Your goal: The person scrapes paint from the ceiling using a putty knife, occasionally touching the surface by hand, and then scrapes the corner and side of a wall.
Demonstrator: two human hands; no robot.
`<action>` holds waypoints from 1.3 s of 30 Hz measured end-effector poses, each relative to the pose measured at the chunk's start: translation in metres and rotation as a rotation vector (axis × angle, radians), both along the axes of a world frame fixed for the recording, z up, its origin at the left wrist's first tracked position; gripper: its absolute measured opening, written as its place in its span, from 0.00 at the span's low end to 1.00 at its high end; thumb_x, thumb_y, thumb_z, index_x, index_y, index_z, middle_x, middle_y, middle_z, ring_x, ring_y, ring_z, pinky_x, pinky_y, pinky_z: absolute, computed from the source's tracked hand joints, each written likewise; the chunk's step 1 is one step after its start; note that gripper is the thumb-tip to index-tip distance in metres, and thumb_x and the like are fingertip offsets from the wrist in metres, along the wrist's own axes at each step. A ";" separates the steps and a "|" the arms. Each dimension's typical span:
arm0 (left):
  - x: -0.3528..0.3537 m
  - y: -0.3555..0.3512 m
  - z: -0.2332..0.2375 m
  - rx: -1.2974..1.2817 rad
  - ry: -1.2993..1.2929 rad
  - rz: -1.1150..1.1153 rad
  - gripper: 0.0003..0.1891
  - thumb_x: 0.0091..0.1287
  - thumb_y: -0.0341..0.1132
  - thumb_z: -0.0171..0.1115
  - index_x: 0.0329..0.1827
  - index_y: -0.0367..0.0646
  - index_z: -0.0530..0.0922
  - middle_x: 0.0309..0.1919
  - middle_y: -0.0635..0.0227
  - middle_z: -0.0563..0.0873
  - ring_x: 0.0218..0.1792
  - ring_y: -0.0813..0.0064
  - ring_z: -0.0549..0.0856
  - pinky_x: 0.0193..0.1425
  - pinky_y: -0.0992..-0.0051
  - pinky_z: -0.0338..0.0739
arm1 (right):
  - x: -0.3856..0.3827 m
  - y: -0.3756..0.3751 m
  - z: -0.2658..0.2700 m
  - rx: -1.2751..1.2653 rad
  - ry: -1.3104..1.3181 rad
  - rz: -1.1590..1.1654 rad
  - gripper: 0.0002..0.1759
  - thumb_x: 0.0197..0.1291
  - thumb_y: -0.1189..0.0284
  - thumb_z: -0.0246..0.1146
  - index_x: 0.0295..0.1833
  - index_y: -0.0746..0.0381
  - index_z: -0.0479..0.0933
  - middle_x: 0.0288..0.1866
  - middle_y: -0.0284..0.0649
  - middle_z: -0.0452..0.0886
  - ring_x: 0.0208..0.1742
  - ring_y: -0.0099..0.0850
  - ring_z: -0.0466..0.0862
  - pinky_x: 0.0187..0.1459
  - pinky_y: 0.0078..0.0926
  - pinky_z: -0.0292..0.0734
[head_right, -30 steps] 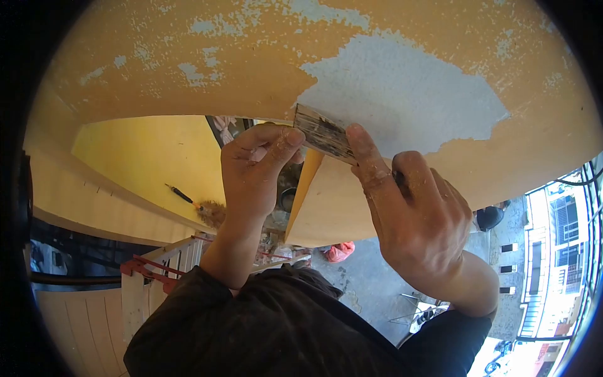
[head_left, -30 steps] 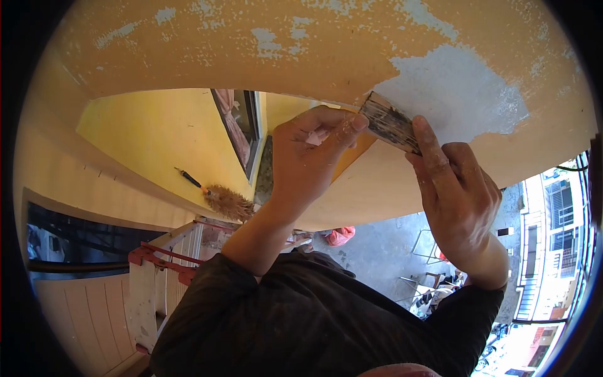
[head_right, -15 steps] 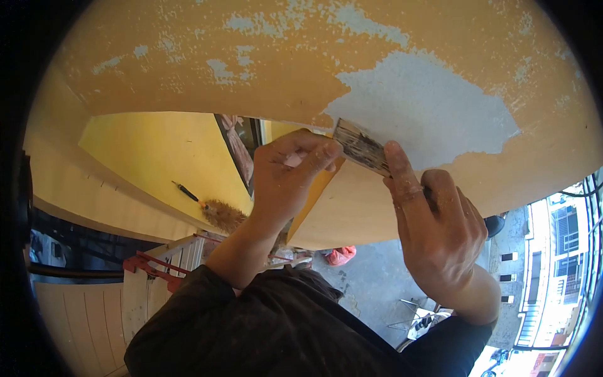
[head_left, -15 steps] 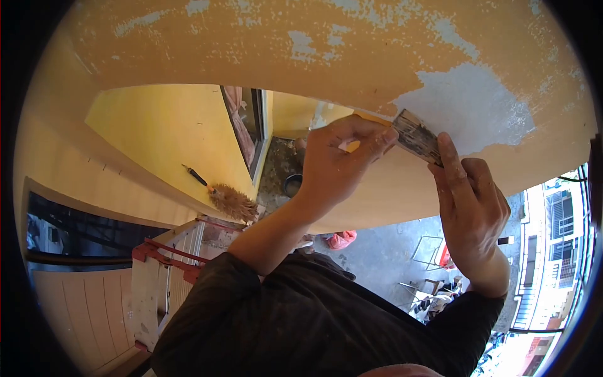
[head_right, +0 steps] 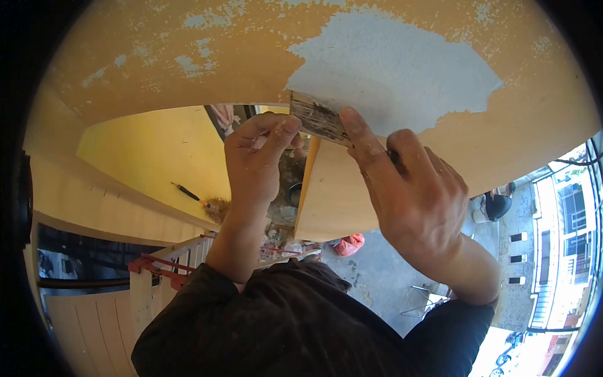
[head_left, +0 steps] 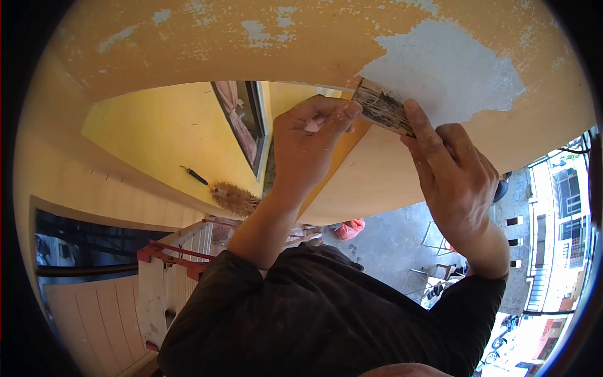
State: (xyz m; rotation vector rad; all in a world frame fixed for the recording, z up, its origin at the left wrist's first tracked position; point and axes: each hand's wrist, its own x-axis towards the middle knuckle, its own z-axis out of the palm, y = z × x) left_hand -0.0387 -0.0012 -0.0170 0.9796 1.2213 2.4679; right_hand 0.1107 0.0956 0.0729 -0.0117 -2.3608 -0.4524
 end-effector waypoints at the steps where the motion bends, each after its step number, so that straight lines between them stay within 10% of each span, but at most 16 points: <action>1: -0.001 -0.001 -0.001 0.027 -0.007 -0.015 0.07 0.62 0.32 0.67 0.35 0.36 0.81 0.24 0.68 0.83 0.26 0.82 0.80 0.32 0.83 0.73 | -0.001 0.000 -0.001 -0.015 0.002 0.018 0.27 0.47 0.71 0.70 0.57 0.55 0.79 0.22 0.31 0.65 0.18 0.21 0.69 0.20 0.23 0.67; 26: -0.005 -0.008 0.002 -0.130 -0.036 -0.016 0.09 0.61 0.33 0.67 0.34 0.35 0.81 0.25 0.67 0.82 0.29 0.80 0.81 0.22 0.81 0.77 | -0.001 -0.003 -0.015 -0.058 0.080 0.009 0.28 0.48 0.70 0.70 0.58 0.51 0.78 0.23 0.31 0.67 0.19 0.23 0.71 0.22 0.25 0.69; 28: -0.005 -0.008 0.003 -0.142 -0.067 -0.034 0.10 0.60 0.35 0.69 0.33 0.36 0.82 0.23 0.70 0.83 0.27 0.85 0.79 0.36 0.83 0.71 | -0.002 -0.009 -0.011 -0.069 0.061 -0.049 0.28 0.47 0.70 0.71 0.58 0.51 0.78 0.23 0.31 0.67 0.20 0.23 0.71 0.23 0.25 0.69; 39: -0.002 -0.006 0.004 -0.101 -0.074 -0.056 0.10 0.60 0.35 0.69 0.33 0.36 0.82 0.23 0.70 0.83 0.28 0.83 0.79 0.36 0.82 0.71 | 0.002 -0.006 -0.013 -0.080 0.057 -0.044 0.27 0.48 0.71 0.70 0.58 0.51 0.78 0.23 0.31 0.67 0.20 0.23 0.72 0.24 0.25 0.70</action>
